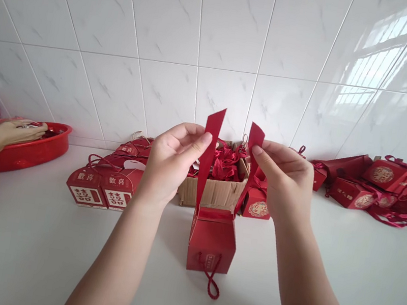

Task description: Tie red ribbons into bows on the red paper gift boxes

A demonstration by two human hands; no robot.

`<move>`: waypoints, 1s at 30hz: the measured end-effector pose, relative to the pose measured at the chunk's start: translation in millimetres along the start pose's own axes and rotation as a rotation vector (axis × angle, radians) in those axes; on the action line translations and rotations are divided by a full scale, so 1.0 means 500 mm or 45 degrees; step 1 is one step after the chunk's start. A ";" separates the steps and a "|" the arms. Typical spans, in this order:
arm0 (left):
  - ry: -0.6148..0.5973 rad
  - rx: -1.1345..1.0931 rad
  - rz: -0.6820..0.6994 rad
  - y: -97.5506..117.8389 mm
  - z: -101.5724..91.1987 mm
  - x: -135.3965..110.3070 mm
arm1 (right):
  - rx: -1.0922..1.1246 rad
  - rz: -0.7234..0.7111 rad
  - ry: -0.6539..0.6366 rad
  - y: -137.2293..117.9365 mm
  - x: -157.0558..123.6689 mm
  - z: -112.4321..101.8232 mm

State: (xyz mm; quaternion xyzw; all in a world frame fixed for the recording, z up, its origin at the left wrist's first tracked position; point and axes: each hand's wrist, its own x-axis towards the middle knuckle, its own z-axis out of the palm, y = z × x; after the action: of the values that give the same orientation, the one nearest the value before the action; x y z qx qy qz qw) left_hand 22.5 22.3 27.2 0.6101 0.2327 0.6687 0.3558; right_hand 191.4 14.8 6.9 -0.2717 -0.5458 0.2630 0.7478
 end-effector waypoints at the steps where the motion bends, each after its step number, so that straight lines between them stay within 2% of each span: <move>1: -0.011 0.011 0.003 0.000 0.003 -0.003 | 0.010 0.024 -0.008 -0.001 -0.002 0.003; 5: -0.085 0.105 -0.005 -0.002 0.018 -0.014 | 0.037 0.104 -0.122 -0.007 -0.009 0.011; 9: -0.103 0.252 0.011 -0.001 0.027 -0.019 | 0.098 0.090 -0.298 -0.012 -0.015 0.013; 15: -0.141 0.202 -0.066 0.003 0.026 -0.019 | 0.206 0.104 -0.497 -0.010 -0.013 0.008; 26: -0.170 0.208 0.016 -0.004 0.022 -0.014 | 0.258 0.209 -0.517 0.001 -0.007 0.008; 30: -0.330 0.255 -0.102 0.002 0.007 -0.008 | 0.231 0.244 -0.493 0.019 -0.001 0.007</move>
State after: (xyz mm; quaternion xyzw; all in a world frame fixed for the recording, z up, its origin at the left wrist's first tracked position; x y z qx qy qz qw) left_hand 25.6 18.1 25.8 0.7138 0.2745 0.5430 0.3467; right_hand 187.1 21.6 1.0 -0.1985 -0.6249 0.4279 0.6221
